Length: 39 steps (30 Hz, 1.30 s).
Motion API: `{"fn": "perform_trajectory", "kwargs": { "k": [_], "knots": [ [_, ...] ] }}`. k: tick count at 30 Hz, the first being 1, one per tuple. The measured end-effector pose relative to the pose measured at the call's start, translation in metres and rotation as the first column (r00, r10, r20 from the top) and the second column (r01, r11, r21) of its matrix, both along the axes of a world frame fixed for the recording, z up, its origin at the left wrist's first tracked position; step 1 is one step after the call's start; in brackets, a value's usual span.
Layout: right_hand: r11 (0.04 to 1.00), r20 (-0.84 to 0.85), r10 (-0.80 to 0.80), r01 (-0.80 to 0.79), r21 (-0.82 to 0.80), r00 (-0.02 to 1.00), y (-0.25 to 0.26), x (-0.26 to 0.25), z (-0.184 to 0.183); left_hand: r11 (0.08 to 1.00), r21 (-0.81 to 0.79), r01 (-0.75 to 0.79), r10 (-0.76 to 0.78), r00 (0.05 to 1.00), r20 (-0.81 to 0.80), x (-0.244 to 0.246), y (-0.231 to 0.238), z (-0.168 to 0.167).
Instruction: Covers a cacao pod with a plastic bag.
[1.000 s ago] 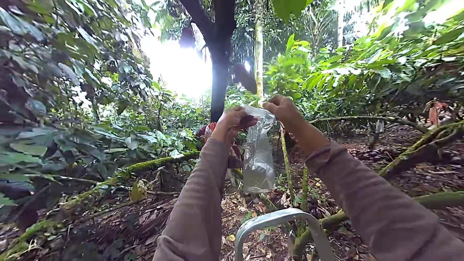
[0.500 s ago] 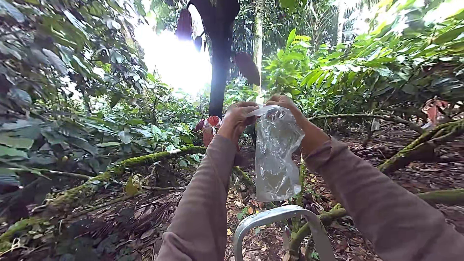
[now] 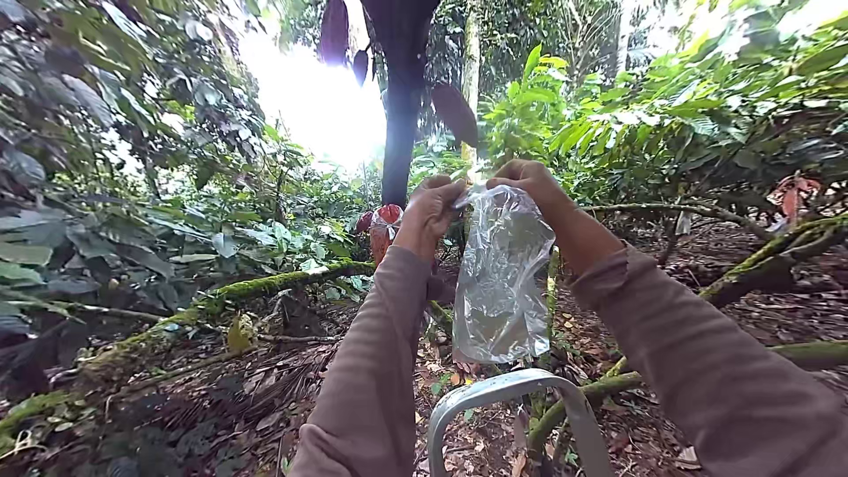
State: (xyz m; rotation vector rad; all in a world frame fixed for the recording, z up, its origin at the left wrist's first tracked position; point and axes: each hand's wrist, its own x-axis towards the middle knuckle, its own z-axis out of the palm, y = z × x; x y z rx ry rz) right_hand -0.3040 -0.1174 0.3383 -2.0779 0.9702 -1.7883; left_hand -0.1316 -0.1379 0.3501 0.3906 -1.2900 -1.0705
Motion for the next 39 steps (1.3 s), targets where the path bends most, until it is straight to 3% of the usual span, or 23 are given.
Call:
{"fn": "perform_trajectory", "kwargs": {
  "k": [3, 8, 12, 14, 19, 22, 24, 26, 29, 33, 36, 39],
  "knots": [
    [1.000, 0.076, -0.016, 0.017, -0.014, 0.997, 0.000, 0.001, -0.005, 0.999, 0.017, 0.042, -0.042, 0.998, 0.040, 0.002, 0.003, -0.007],
    [0.995, 0.074, -0.060, 0.066, -0.081, 0.995, -0.008, 0.015, -0.011, 0.996, 0.081, 0.036, -0.062, 0.934, 0.352, -0.001, 0.020, -0.014],
    [0.998, -0.107, -0.065, 0.066, 0.011, 0.992, -0.006, 0.002, -0.005, 0.984, -0.102, -0.149, 0.179, 0.869, 0.460, 0.004, 0.008, -0.021],
    [0.999, -0.183, -0.028, 0.034, 0.028, 0.983, -0.006, -0.009, -0.006, 0.971, -0.182, -0.155, 0.227, 0.831, 0.507, 0.015, 0.003, -0.021],
    [0.999, -0.231, 0.002, 0.010, 0.051, 0.973, -0.005, -0.016, -0.014, 0.982, -0.139, -0.129, 0.179, 0.871, 0.458, 0.018, 0.002, -0.026],
    [0.989, -0.208, 0.124, -0.104, 0.106, 0.970, -0.002, -0.009, -0.019, 0.969, -0.182, -0.169, 0.232, 0.874, 0.426, 0.011, 0.000, -0.029],
    [0.986, -0.175, 0.155, -0.142, 0.085, 0.972, -0.003, -0.004, -0.021, 0.948, -0.241, -0.208, 0.302, 0.824, 0.479, 0.010, 0.002, -0.027],
    [0.995, -0.161, 0.082, -0.071, 0.074, 0.983, -0.008, -0.003, -0.020, 0.936, -0.282, -0.212, 0.334, 0.794, 0.508, 0.011, 0.004, -0.025],
    [0.989, -0.236, -0.143, 0.144, -0.016, 0.961, -0.016, -0.007, -0.017, 0.950, -0.283, -0.131, 0.260, 0.835, 0.486, 0.013, 0.001, -0.026],
    [0.981, -0.353, -0.113, 0.048, -0.188, 0.929, -0.013, -0.010, -0.008, 0.942, -0.319, -0.104, 0.260, 0.825, 0.501, 0.017, -0.006, -0.021],
    [0.948, -0.405, -0.167, 0.033, -0.317, 0.899, -0.012, -0.008, 0.007, 0.885, -0.440, -0.155, 0.387, 0.770, 0.508, 0.020, -0.006, -0.007],
    [0.952, -0.432, -0.213, 0.086, -0.294, 0.876, -0.001, -0.004, 0.027, 0.835, -0.511, -0.206, 0.493, 0.693, 0.526, 0.024, 0.001, 0.011]
  ]
}}
